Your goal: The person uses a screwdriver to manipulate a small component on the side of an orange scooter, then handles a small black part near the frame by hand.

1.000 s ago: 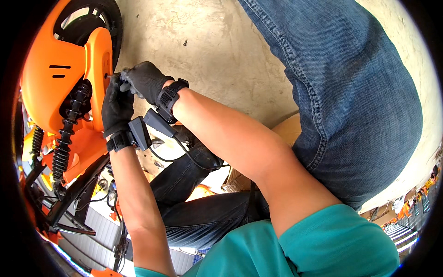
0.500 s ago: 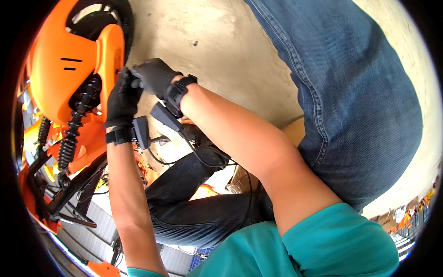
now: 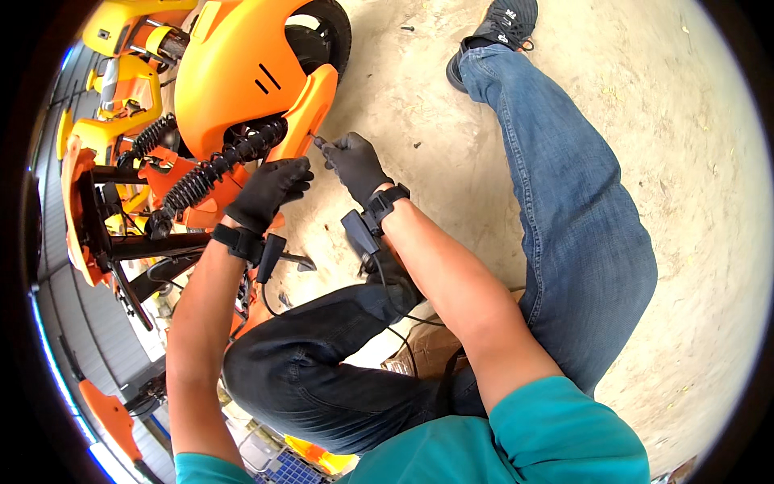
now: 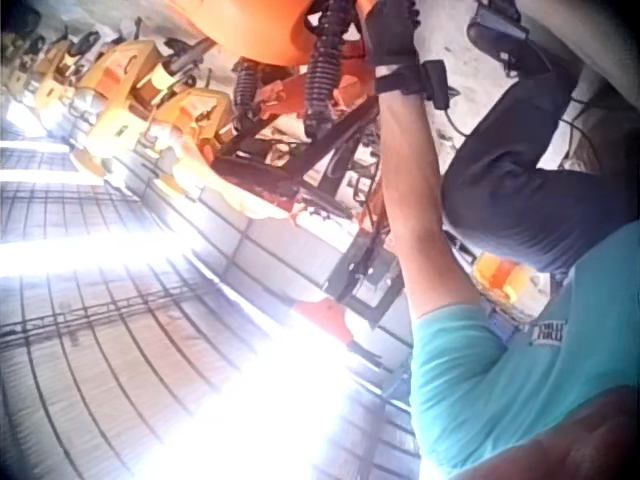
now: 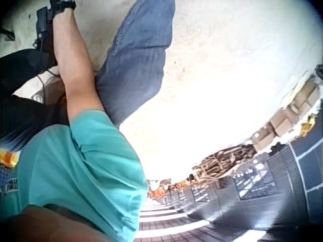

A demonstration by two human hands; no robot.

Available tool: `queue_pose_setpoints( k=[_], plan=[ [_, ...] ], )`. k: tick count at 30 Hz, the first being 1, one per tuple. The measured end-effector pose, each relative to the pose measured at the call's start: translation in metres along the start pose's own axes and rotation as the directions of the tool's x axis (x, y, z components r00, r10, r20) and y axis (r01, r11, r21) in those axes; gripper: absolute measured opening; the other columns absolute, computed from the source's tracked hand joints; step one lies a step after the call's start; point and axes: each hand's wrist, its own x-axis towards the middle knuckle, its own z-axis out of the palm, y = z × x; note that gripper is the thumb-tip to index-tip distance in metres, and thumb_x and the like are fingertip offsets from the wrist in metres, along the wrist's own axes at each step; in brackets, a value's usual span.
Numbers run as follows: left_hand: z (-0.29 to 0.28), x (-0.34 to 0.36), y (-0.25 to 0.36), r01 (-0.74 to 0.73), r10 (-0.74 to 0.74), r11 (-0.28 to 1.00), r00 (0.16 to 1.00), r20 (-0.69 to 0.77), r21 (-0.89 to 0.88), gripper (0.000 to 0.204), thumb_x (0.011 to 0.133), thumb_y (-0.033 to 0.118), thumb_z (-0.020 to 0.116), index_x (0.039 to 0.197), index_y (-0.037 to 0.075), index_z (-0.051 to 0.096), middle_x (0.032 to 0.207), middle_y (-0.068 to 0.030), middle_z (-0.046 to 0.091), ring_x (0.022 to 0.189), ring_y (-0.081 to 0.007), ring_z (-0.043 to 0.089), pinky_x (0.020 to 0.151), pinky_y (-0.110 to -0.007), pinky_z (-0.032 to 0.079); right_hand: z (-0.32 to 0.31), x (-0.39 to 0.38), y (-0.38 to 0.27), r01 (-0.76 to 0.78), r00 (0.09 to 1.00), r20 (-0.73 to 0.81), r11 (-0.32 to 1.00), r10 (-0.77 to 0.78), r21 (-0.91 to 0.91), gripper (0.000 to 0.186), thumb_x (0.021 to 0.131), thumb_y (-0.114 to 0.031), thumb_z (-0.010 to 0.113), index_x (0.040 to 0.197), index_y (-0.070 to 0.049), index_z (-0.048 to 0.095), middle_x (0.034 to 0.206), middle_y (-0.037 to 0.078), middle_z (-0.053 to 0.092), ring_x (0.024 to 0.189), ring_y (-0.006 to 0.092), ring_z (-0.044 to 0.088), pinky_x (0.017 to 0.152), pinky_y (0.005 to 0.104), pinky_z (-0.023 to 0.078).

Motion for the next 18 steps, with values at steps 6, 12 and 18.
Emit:
queue_pose_setpoints(
  k=[6, 12, 18],
  plan=[
    [0.011, 0.047, -0.025, -0.103, 0.097, 0.965, 0.995, -0.036, -0.239, 0.028, 0.087, 0.032, 0.061, 0.099, 0.006, 0.061, 0.087, -0.0028, 0.062, 0.077, -0.0114, 0.058, 0.068, -0.024, 0.048, 0.004, -0.004, 0.004, 0.276, 0.951, -0.03, 0.889, -0.308, -0.365, 0.022, 0.081, -0.019, 0.065, 0.081, -0.004, 0.049, 0.066, 0.008, 0.055, 0.055, 0.0151, 0.051, 0.052, 0.031, 0.042],
    [0.043, 0.074, -0.047, -0.223, 0.158, 0.801, 0.974, -0.163, -0.556, 0.016, 0.085, 0.022, 0.065, 0.082, 0.006, 0.064, 0.077, -0.0022, 0.063, 0.068, -0.0118, 0.06, 0.063, -0.027, 0.05, -0.001, -0.008, 0.005, 0.514, 0.76, 0.195, 0.388, -0.62, -0.765, 0.015, 0.081, -0.012, 0.057, 0.091, -0.004, 0.049, 0.086, 0.019, 0.056, 0.08, 0.0383, 0.056, 0.065, 0.0441, 0.045],
    [0.024, 0.081, -0.077, -0.577, 0.754, 0.457, 0.655, 0.05, 0.677, 0.039, 0.084, 0.002, 0.055, 0.123, 0.006, 0.052, 0.101, -0.0125, 0.063, 0.09, -0.0273, 0.061, 0.078, -0.034, 0.048, -0.005, -0.004, 0.018, 0.351, 0.889, -0.067, 0.769, -0.452, -0.535, 0.027, 0.081, -0.024, 0.063, 0.088, -0.001, 0.052, 0.073, 0.017, 0.06, 0.067, 0.0299, 0.059, 0.062, 0.0382, 0.046]
  ],
)
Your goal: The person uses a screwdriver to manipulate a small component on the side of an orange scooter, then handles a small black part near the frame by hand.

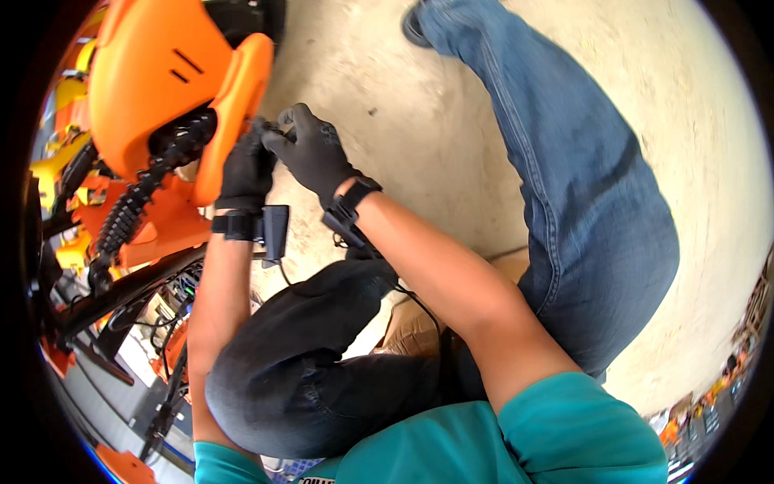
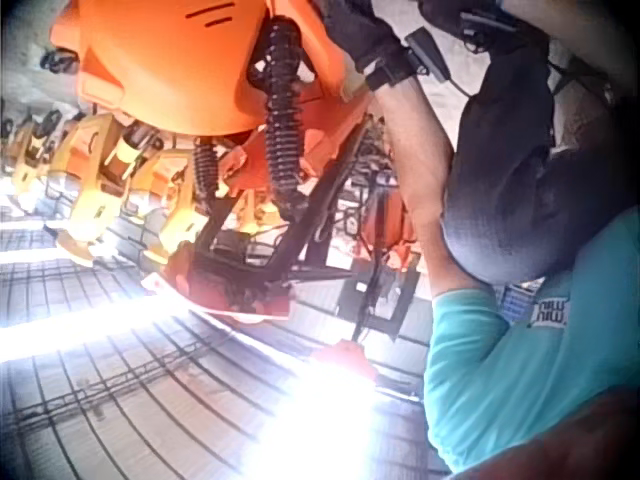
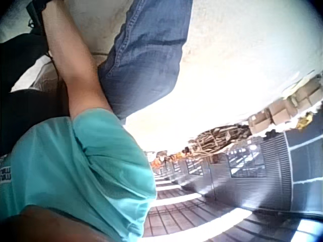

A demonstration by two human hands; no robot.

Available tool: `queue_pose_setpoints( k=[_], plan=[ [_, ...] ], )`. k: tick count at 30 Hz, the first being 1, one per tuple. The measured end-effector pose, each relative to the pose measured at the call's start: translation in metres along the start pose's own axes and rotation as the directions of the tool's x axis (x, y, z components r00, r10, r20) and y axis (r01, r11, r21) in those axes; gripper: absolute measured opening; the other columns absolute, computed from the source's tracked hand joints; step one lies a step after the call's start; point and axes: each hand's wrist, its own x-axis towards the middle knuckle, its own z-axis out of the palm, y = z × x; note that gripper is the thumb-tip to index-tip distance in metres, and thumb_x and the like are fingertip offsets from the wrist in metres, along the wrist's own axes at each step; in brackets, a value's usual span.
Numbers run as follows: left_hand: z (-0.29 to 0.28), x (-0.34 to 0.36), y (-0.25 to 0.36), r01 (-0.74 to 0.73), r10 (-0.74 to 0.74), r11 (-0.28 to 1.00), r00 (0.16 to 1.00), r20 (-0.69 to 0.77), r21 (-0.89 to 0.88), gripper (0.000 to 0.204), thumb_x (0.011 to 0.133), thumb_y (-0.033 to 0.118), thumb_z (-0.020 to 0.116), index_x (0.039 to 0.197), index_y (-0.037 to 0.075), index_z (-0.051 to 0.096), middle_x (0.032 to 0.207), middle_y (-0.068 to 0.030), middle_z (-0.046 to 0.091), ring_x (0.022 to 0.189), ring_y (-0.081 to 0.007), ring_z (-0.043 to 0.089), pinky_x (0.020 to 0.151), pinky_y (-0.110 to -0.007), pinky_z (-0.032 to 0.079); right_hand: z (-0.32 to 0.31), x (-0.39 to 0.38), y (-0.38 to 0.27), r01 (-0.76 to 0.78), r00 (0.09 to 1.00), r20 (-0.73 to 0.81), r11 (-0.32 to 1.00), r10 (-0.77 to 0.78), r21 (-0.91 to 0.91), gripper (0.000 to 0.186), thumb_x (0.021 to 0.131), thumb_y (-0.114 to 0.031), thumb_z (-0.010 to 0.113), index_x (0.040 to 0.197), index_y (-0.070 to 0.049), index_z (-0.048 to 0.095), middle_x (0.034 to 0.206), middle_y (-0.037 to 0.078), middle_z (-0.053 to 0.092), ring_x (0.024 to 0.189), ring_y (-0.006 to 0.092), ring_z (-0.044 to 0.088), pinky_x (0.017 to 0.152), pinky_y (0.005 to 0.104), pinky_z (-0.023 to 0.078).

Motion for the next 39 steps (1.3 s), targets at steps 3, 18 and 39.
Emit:
queue_pose_setpoints(
  k=[3, 18, 39],
  plan=[
    [-0.009, -0.009, 0.007, 0.007, -0.007, 1.0, 0.999, -0.033, 0.005, 0.031, 0.089, 0.005, 0.05, 0.12, 0.006, 0.054, 0.097, -0.0096, 0.064, 0.085, -0.0229, 0.062, 0.074, -0.03, 0.049, -0.011, -0.009, -0.006, -0.614, 0.782, 0.398, 0.703, 0.479, 0.359, 0.054, 0.092, -0.051, 0.042, 0.082, -0.001, 0.059, 0.066, 0.008, 0.061, 0.048, 0.0119, 0.047, 0.047, 0.0264, 0.04],
    [0.002, 0.004, 0.0, 0.432, -0.513, -0.1, 0.75, 0.418, -0.896, 0.025, 0.094, 0.023, 0.051, 0.109, 0.004, 0.055, 0.091, -0.0045, 0.059, 0.075, -0.0117, 0.055, 0.067, -0.022, 0.045, 0.005, 0.001, -0.001, -0.439, 0.898, 0.201, 0.815, 0.391, 0.378, 0.029, 0.086, -0.027, 0.057, 0.072, -0.001, 0.055, 0.062, 0.012, 0.058, 0.054, 0.0231, 0.055, 0.052, 0.034, 0.044],
    [0.001, 0.01, 0.009, 0.42, -0.484, -0.062, 0.781, 0.395, -0.906, 0.024, 0.094, 0.015, 0.045, 0.112, 0.001, 0.052, 0.095, -0.0081, 0.058, 0.079, -0.0151, 0.057, 0.071, -0.024, 0.047, 0.013, 0.0, 0.004, -0.22, 0.975, 0.06, 0.963, 0.213, 0.156, 0.024, 0.083, -0.024, 0.057, 0.082, 0.0, 0.056, 0.078, 0.019, 0.062, 0.072, 0.0344, 0.061, 0.065, 0.0406, 0.049]
  ],
)
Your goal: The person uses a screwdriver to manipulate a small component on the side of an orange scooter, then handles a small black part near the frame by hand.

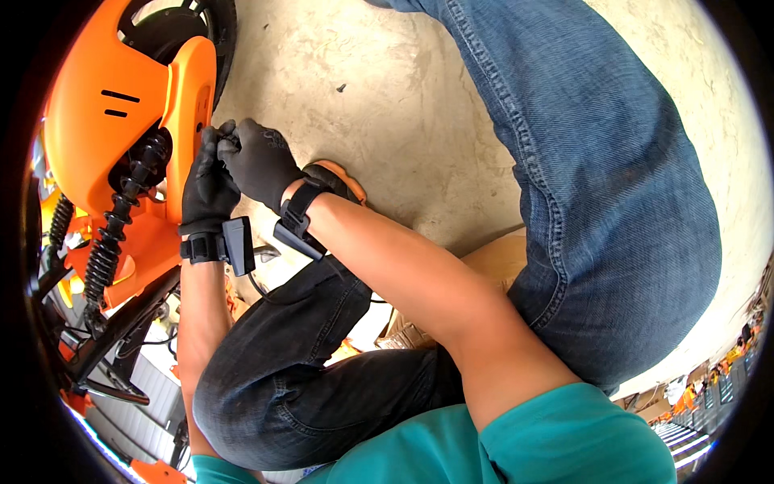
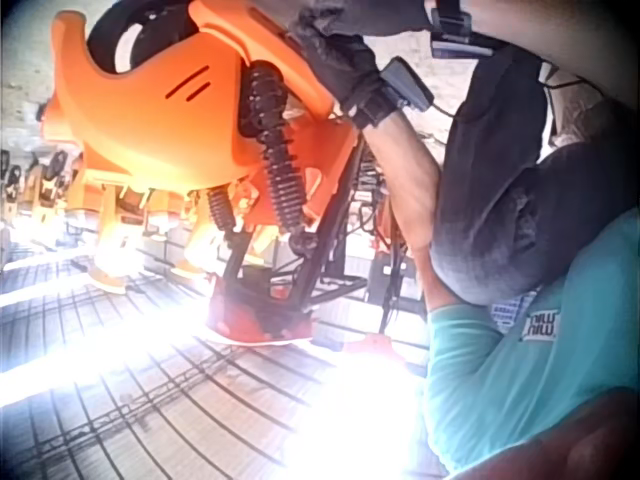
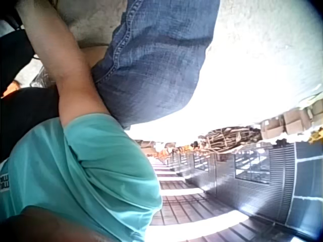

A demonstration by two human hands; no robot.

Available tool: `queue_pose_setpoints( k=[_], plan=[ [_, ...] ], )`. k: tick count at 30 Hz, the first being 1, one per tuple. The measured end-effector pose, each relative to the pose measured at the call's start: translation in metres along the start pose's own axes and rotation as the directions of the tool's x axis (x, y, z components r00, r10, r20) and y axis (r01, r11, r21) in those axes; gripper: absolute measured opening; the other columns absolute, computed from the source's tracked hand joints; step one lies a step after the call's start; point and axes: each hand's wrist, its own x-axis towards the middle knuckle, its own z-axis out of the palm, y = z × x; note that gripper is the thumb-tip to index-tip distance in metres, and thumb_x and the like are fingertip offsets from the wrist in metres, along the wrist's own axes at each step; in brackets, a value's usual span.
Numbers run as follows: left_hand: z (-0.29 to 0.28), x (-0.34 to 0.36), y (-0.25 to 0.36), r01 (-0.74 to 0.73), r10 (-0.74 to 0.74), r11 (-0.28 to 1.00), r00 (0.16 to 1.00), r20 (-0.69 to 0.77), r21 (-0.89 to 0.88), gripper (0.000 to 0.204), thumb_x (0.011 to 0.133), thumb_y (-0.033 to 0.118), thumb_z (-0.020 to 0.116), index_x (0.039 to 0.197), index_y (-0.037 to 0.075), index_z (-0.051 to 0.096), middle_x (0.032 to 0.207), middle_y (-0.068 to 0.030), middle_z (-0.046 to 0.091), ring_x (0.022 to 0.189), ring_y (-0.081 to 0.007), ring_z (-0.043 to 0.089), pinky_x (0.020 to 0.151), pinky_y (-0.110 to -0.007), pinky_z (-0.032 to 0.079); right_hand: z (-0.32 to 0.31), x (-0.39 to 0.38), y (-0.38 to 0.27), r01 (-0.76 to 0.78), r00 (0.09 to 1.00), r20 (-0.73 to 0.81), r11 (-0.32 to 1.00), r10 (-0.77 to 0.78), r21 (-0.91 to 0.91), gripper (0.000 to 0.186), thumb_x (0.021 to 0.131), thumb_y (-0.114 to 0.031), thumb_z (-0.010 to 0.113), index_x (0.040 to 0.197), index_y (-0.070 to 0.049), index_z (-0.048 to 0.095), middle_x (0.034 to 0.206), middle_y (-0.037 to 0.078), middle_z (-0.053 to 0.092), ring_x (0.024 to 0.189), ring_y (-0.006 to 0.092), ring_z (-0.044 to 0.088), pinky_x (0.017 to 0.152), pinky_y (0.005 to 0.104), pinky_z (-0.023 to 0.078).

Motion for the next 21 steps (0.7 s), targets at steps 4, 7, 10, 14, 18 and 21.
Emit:
queue_pose_setpoints(
  k=[4, 7, 10, 14, 18, 21],
  plan=[
    [0.012, -0.001, -0.002, -0.061, 0.072, 0.995, 0.986, -0.152, 0.076, 0.026, 0.096, 0.019, 0.043, 0.111, 0.0, 0.053, 0.093, -0.0066, 0.058, 0.077, -0.0129, 0.055, 0.068, -0.023, 0.046, -0.005, 0.0, -0.001, 0.089, 0.995, -0.043, 0.993, -0.093, -0.082, 0.027, 0.082, -0.027, 0.061, 0.076, -0.001, 0.057, 0.072, 0.016, 0.063, 0.064, 0.029, 0.061, 0.059, 0.0379, 0.048],
    [-0.016, 0.002, 0.004, -0.021, 0.018, 0.991, 1.0, 0.024, 0.135, 0.027, 0.097, 0.019, 0.041, 0.111, -0.001, 0.052, 0.095, -0.0065, 0.059, 0.079, -0.0118, 0.055, 0.069, -0.023, 0.046, -0.024, -0.001, -0.016, -0.401, 0.873, 0.373, 0.898, 0.314, 0.181, 0.049, 0.088, -0.05, 0.048, 0.072, -0.004, 0.057, 0.057, 0.005, 0.057, 0.047, 0.0117, 0.051, 0.046, 0.0264, 0.041],
    [-0.032, 0.006, -0.001, -0.002, -0.005, 0.998, 0.993, 0.119, 0.059, 0.027, 0.098, 0.018, 0.04, 0.112, -0.001, 0.052, 0.097, -0.0065, 0.058, 0.08, -0.0113, 0.054, 0.07, -0.023, 0.045, -0.025, -0.001, -0.02, -0.605, 0.768, 0.533, 0.677, 0.355, 0.42, 0.058, 0.091, -0.055, 0.037, 0.072, -0.004, 0.058, 0.06, 0.006, 0.059, 0.045, 0.0112, 0.049, 0.044, 0.0251, 0.039],
    [-0.005, -0.001, 0.001, 0.009, 0.0, 0.996, 0.994, 0.111, -0.083, 0.027, 0.098, 0.019, 0.04, 0.113, -0.002, 0.051, 0.101, -0.0065, 0.058, 0.082, -0.0114, 0.055, 0.07, -0.023, 0.045, -0.013, 0.0, -0.014, -0.314, 0.932, 0.279, 0.901, 0.231, 0.3, 0.042, 0.091, -0.041, 0.049, 0.075, -0.003, 0.058, 0.065, 0.011, 0.061, 0.054, 0.019, 0.058, 0.053, 0.0309, 0.046],
    [0.009, 0.0, -0.006, -0.087, 0.097, 0.992, 0.989, -0.108, 0.091, 0.029, 0.096, 0.021, 0.044, 0.113, -0.002, 0.051, 0.102, -0.0072, 0.059, 0.08, -0.0124, 0.056, 0.066, -0.023, 0.045, 0.0, -0.008, -0.001, 0.236, 0.951, -0.146, 0.947, -0.271, -0.22, 0.036, 0.082, -0.033, 0.06, 0.077, 0.002, 0.055, 0.067, 0.015, 0.059, 0.063, 0.0258, 0.061, 0.064, 0.0363, 0.048],
    [0.005, 0.0, -0.001, 0.034, -0.032, 0.996, 0.999, 0.028, -0.083, 0.029, 0.095, 0.022, 0.047, 0.112, -0.001, 0.051, 0.102, -0.0076, 0.059, 0.082, -0.0143, 0.058, 0.068, -0.024, 0.048, -0.017, -0.004, -0.01, -0.179, 0.968, 0.194, 0.978, 0.156, 0.107, 0.046, 0.086, -0.05, 0.051, 0.081, -0.005, 0.058, 0.066, 0.008, 0.061, 0.051, 0.0152, 0.054, 0.048, 0.0279, 0.042]
  ],
)
